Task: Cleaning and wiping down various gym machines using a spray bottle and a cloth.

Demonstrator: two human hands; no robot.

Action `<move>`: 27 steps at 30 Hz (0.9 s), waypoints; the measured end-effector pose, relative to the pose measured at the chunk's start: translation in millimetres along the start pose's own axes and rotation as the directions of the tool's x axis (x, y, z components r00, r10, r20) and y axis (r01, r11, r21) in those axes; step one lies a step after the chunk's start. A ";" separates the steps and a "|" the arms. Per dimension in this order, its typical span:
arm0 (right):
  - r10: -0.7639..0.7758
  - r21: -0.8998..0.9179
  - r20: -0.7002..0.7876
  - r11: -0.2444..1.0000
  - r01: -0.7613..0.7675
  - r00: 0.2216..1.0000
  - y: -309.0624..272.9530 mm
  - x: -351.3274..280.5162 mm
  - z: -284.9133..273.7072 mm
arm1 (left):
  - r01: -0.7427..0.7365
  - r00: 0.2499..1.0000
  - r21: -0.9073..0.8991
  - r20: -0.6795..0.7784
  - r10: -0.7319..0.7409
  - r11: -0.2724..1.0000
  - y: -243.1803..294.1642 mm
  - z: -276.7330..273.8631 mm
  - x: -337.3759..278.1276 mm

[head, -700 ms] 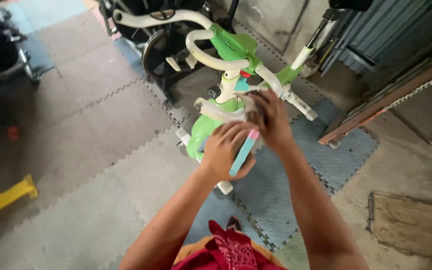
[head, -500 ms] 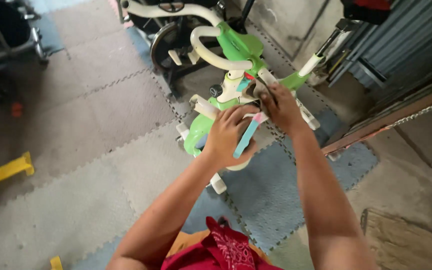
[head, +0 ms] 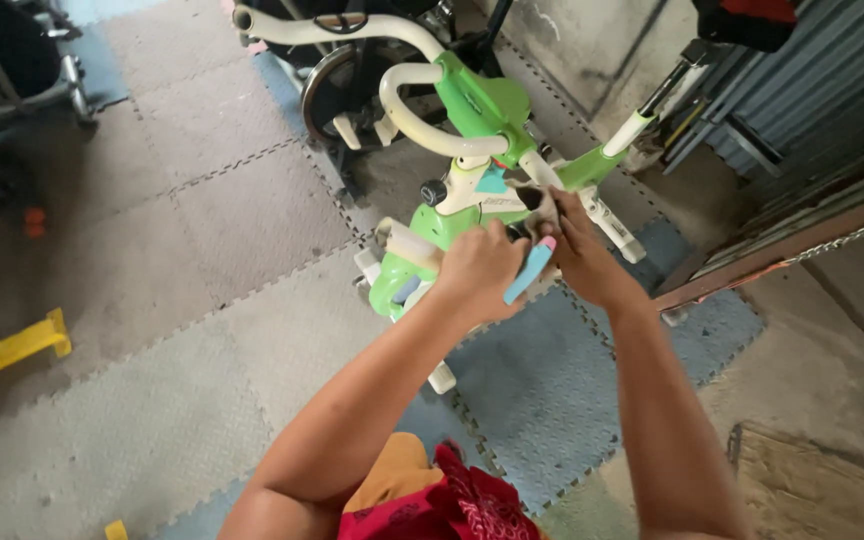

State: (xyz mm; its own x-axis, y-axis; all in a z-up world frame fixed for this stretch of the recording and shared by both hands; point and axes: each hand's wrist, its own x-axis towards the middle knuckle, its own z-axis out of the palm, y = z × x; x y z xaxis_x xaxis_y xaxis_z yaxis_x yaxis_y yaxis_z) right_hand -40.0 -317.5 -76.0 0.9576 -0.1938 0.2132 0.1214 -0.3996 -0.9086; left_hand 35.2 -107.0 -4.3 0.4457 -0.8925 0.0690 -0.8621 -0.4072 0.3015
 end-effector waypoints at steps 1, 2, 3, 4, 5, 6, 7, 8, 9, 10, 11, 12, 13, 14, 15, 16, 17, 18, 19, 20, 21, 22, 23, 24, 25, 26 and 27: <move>0.001 -0.003 -0.009 1.000 -0.001 1.000 11.1 9.7 -4.0 | -0.009 1.000 0.001 0.001 0.009 1.000 -4.6 2.8 5.7; -0.101 -0.406 0.091 0.905 0.129 0.991 21.8 15.0 -9.4 | -0.027 0.999 0.004 0.029 0.027 1.000 -6.9 6.1 11.2; -0.141 -0.722 0.226 0.640 0.263 0.964 32.5 20.5 -14.9 | -0.044 0.997 0.007 0.056 0.044 0.999 -9.6 9.3 17.0; -0.135 -0.731 0.211 0.636 0.248 0.968 19.9 33.0 -9.0 | -0.063 0.996 0.004 0.058 0.063 0.998 -8.6 3.2 12.8; 0.223 -0.662 0.066 0.739 -0.125 0.973 7.1 46.2 -2.9 | -0.071 0.997 -0.024 0.010 0.071 0.997 -8.5 -3.3 8.5; 0.559 -0.529 -0.029 0.695 -0.487 0.829 -6.3 63.8 2.3 | -0.075 0.996 -0.051 -0.043 0.073 0.996 -9.5 -11.5 5.6; 0.557 -0.529 -0.043 0.691 -0.492 0.829 -6.1 76.1 0.8 | -0.089 0.995 -0.050 -0.048 0.087 0.995 -8.0 -9.9 7.5; 0.631 -0.595 -0.071 0.595 -0.541 0.773 -4.7 86.3 4.3 | -0.103 0.992 0.035 -0.073 0.106 0.994 -7.5 -7.1 4.9; 0.697 -0.653 -0.105 0.490 -0.578 0.710 -2.5 96.0 7.5 | -0.115 0.987 0.119 -0.097 0.127 0.986 -6.7 -3.4 2.3; 0.700 -0.644 -0.114 0.488 -0.589 0.705 6.7 103.3 9.5 | -0.128 0.986 0.120 -0.090 0.139 0.984 -7.4 -8.5 2.0; 0.649 -0.677 -0.156 0.478 -0.559 0.745 16.6 110.0 10.7 | -0.122 0.992 0.158 -0.019 0.126 0.980 -7.3 -12.9 2.0; 0.594 -0.708 -0.202 0.461 -0.535 0.779 25.9 114.5 8.2 | -0.126 0.992 0.196 0.050 0.119 0.973 -5.3 -17.0 3.4; 0.597 -0.699 -0.221 0.454 -0.552 0.771 30.7 118.9 12.8 | -0.148 0.989 0.195 0.056 0.139 0.970 -6.6 -20.6 4.7; 0.538 -0.729 -0.289 0.412 -0.546 0.792 35.5 122.6 16.2 | -0.169 0.985 0.272 0.090 0.150 0.947 -6.0 -23.2 5.8; 0.472 -0.756 -0.353 0.365 -0.544 0.808 40.6 125.7 19.2 | -0.191 0.980 0.347 0.125 0.157 0.918 -5.0 -25.6 6.6; 0.477 -0.751 -0.367 0.355 -0.557 0.799 52.2 125.4 18.6 | -0.207 0.977 0.340 0.127 0.174 0.917 -4.8 -25.6 6.5; 0.381 -0.790 -0.393 0.326 -0.519 0.837 63.7 124.5 17.4 | -0.205 0.978 0.397 0.117 0.173 0.895 -4.0 -25.7 6.3; 0.283 -0.826 -0.406 0.294 -0.481 0.869 75.5 123.2 18.8 | -0.199 0.980 0.453 0.109 0.168 0.869 -3.6 -25.9 4.4; 0.290 -0.821 -0.416 0.288 -0.493 0.862 56.7 122.0 18.7 | -0.213 0.977 0.449 0.115 0.180 0.868 -1.9 -27.8 4.4; 0.291 -0.809 -0.387 0.348 -0.474 0.875 37.7 123.7 18.1 | -0.201 0.979 0.413 0.122 0.165 0.888 -0.8 -30.3 5.8; 0.290 -0.794 -0.357 0.407 -0.453 0.888 18.5 125.2 17.1 | -0.189 0.980 0.377 0.129 0.151 0.907 0.7 -32.8 7.2; 0.289 -0.792 -0.362 0.406 -0.456 0.886 13.4 127.9 14.1 | -0.193 0.979 0.378 0.130 0.155 0.905 0.6 -34.2 7.1; 0.356 -0.763 -0.352 0.427 -0.485 0.866 8.5 130.3 10.9 | -0.183 0.983 0.342 0.096 0.159 0.922 0.7 -35.2 7.0; 0.425 -0.732 -0.331 0.448 -0.514 0.843 5.0 130.5 10.8 | -0.169 0.985 0.304 0.068 0.156 0.938 1.1 -34.9 4.4; 0.428 -0.729 -0.330 0.450 -0.516 0.841 5.2 130.4 7.1 | -0.171 0.985 0.304 0.073 0.156 0.937 0.2 -30.7 4.0; 0.429 -0.698 -0.317 0.498 -0.515 0.846 5.5 132.5 3.8 | -0.167 0.986 0.257 0.030 0.164 0.952 -1.2 -26.9 4.3; 0.429 -0.664 -0.304 0.545 -0.513 0.850 5.7 134.6 0.3 | -0.164 0.985 0.210 -0.014 0.171 0.964 -2.6 -23.1 4.5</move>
State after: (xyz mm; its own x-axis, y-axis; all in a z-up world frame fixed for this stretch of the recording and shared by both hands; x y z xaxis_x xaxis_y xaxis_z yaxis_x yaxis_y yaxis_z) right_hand 89.7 -345.6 -52.6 0.7869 -0.6090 -0.0993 -0.5980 -0.7131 -0.3660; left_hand 45.0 -105.5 17.2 0.2954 -0.9461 0.1326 -0.9546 -0.2868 0.0799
